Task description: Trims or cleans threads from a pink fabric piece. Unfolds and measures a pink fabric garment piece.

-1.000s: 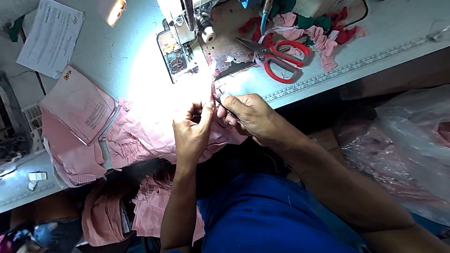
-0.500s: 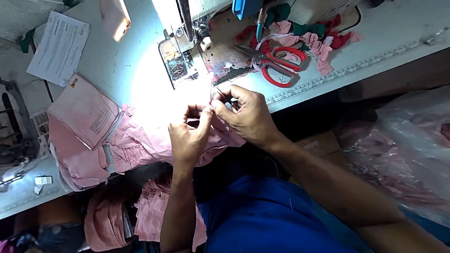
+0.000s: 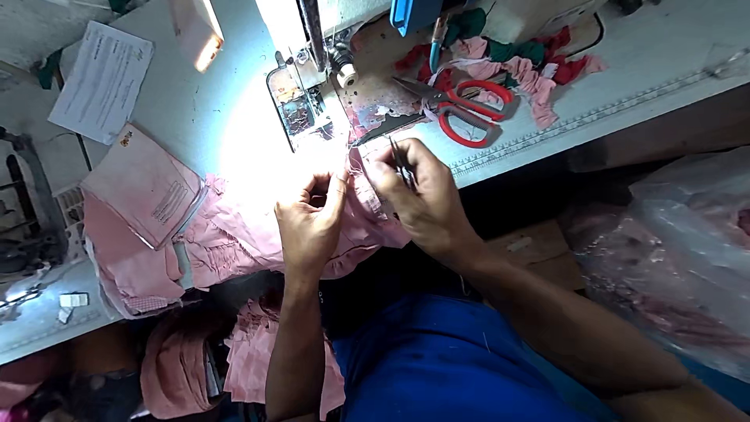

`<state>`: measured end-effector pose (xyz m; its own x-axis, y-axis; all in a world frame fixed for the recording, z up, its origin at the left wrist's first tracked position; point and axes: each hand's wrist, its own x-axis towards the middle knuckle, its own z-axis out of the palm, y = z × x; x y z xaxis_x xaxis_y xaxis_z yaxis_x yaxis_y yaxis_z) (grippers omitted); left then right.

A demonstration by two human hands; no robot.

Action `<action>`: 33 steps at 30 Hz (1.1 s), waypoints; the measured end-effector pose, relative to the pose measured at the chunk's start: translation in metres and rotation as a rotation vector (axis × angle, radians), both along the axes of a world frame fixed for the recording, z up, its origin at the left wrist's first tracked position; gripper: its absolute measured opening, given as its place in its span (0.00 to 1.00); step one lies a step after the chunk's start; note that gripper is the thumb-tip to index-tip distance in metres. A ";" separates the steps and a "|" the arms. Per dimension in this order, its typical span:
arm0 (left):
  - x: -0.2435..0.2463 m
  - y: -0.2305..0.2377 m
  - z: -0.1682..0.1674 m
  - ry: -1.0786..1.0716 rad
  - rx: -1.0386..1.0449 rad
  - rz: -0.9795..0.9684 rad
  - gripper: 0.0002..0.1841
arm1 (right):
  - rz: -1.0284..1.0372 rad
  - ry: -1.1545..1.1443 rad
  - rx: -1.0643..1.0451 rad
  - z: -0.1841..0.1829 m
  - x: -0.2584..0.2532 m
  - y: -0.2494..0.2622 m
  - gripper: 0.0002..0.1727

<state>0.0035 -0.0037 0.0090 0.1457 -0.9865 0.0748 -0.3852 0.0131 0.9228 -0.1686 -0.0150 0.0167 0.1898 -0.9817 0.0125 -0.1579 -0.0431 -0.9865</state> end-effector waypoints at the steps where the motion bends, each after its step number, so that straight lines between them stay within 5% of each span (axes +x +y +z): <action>1: -0.001 0.000 0.001 0.009 -0.001 0.003 0.08 | 0.039 -0.075 0.043 0.006 -0.001 0.003 0.13; 7: -0.008 0.001 0.004 0.026 -0.028 -0.011 0.08 | 0.168 -0.271 0.441 0.006 -0.002 0.001 0.24; 29: -0.019 0.001 0.001 -0.033 -0.047 0.011 0.09 | 0.021 -0.090 0.355 -0.003 0.004 0.001 0.22; 33: -0.019 0.002 -0.001 -0.023 -0.044 0.009 0.08 | 0.017 -0.246 0.447 -0.004 0.007 0.001 0.21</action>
<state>-0.0155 -0.0018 0.0075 0.1524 -0.9809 0.1211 -0.4061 0.0496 0.9125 -0.1619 -0.0135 0.0122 0.2502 -0.8979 -0.3622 0.0780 0.3916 -0.9168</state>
